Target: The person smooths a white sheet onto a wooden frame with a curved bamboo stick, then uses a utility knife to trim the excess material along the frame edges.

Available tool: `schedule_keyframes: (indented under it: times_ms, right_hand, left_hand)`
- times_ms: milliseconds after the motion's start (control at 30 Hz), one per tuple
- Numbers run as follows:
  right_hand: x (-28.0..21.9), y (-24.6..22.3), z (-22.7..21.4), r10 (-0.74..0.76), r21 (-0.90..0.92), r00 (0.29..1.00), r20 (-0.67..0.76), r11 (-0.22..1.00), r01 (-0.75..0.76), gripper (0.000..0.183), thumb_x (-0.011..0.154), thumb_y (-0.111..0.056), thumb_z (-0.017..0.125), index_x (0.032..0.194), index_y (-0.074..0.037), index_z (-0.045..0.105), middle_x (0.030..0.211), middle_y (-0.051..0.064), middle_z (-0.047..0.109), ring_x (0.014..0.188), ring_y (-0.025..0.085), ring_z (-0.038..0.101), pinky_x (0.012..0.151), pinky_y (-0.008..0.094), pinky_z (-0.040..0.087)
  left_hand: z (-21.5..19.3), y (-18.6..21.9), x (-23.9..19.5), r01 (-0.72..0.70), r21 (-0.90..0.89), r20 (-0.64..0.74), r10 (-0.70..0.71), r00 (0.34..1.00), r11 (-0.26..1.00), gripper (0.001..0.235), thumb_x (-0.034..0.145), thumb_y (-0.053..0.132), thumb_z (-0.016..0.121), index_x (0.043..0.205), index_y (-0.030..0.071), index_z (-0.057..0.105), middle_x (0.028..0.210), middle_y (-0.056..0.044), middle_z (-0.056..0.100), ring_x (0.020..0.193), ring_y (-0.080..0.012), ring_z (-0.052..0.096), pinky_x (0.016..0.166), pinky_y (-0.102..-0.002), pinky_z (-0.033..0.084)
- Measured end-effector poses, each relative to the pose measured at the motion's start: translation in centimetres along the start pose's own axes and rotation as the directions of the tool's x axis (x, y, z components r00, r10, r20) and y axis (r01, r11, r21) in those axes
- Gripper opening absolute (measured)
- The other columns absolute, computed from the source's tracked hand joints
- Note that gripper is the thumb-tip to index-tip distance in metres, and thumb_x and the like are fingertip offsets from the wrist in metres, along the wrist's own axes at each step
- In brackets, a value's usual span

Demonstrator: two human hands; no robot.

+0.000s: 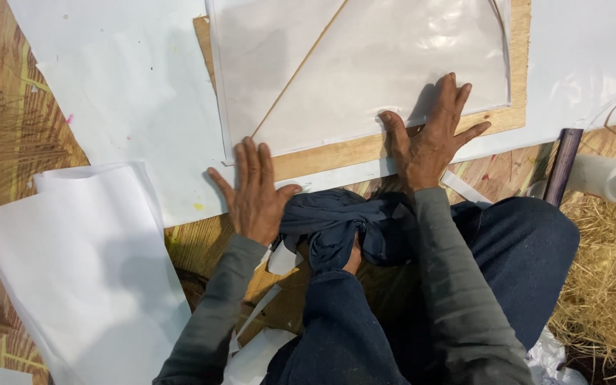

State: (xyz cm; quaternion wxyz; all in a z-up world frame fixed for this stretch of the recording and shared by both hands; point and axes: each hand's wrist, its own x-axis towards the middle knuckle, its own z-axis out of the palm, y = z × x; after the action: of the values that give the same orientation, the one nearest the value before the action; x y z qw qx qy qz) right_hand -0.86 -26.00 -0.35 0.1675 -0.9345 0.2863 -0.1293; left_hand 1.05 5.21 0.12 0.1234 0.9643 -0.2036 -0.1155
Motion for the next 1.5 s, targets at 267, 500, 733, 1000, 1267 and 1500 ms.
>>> schedule_keyframes:
  times_ms: [267, 500, 733, 1000, 1267, 1500]
  right_hand:
    - [0.0, -4.2, 1.3, -0.074, -0.013, 0.997, 0.007, 0.997, 0.074, 0.075, 0.112, -0.05, 0.055, 0.167, -0.016, 0.017, 0.174, 0.007, 0.03, 0.163, 0.03, 0.017, 0.12, 0.07, -0.017]
    - [0.5, -10.4, 2.6, -0.385, -0.203, 0.864, 0.324, 0.864, 0.461, 0.063, 0.124, -0.056, 0.04, 0.169, -0.019, 0.014, 0.176, 0.0, 0.014, 0.163, 0.025, 0.007, 0.118, 0.077, -0.014]
    - [7.4, 0.2, 0.7, -0.392, -0.416, 0.883, 0.258, 0.78, 0.468, 0.069, 0.116, -0.067, 0.005, 0.174, -0.029, -0.003, 0.177, -0.003, -0.011, 0.169, 0.022, -0.006, 0.121, 0.072, -0.026]
    - [13.2, 9.1, -4.5, -0.129, -0.227, 0.984, 0.126, 0.961, 0.155, 0.072, 0.113, -0.057, 0.014, 0.171, -0.014, 0.018, 0.179, 0.009, 0.017, 0.168, 0.031, 0.011, 0.122, 0.065, -0.024]
    - [12.8, 7.2, -4.5, -0.096, -0.25, 0.99, 0.102, 0.961, 0.119, 0.08, 0.106, -0.065, 0.004, 0.17, -0.018, 0.018, 0.179, 0.006, 0.021, 0.165, 0.029, 0.009, 0.116, 0.066, -0.027]
    - [4.3, -7.8, 1.9, -0.238, -0.227, 0.946, 0.219, 0.931, 0.287, 0.066, 0.112, -0.034, 0.049, 0.169, -0.015, 0.022, 0.176, 0.005, 0.018, 0.165, 0.029, 0.008, 0.117, 0.081, -0.016]
  left_hand:
    - [-0.6, 0.6, -0.4, -0.028, 0.03, -0.01, 0.028, 1.0, 0.999, 0.111, 0.099, 0.075, 0.056, 0.169, 0.008, 0.001, 0.177, -0.019, -0.002, 0.165, -0.0355, 0.0, 0.12, -0.081, -0.007]
    - [0.4, 6.0, 1.9, -0.241, 0.123, 0.044, 0.237, 0.97, 0.963, 0.102, 0.101, 0.07, 0.056, 0.169, 0.003, 0.024, 0.177, -0.014, 0.012, 0.164, -0.0297, 0.006, 0.122, -0.079, 0.0]
    - [0.3, 6.1, 1.8, -0.234, 0.232, 0.152, 0.202, 0.968, 0.944, 0.113, 0.104, 0.082, 0.061, 0.171, 0.009, 0.006, 0.179, -0.012, 0.005, 0.166, -0.0293, 0.002, 0.125, -0.077, 0.0]
    - [1.4, 5.8, 1.3, -0.19, 0.096, 0.027, 0.188, 0.982, 0.977, 0.11, 0.101, 0.078, 0.055, 0.171, 0.01, 0.004, 0.179, -0.014, 0.005, 0.168, -0.0321, 0.007, 0.126, -0.08, 0.003]
    - [0.4, 2.0, -1.0, -0.064, 0.118, 0.003, 0.064, 0.998, 0.991, 0.106, 0.103, 0.074, 0.052, 0.17, 0.008, 0.003, 0.178, -0.018, 0.004, 0.167, -0.0355, 0.006, 0.124, -0.08, -0.002]
    - [0.2, 2.2, -1.3, -0.038, 0.101, -0.065, 0.045, 0.997, 0.994, 0.098, 0.105, 0.071, 0.044, 0.17, 0.004, 0.014, 0.177, -0.021, 0.015, 0.166, -0.0393, 0.014, 0.122, -0.081, -0.001]
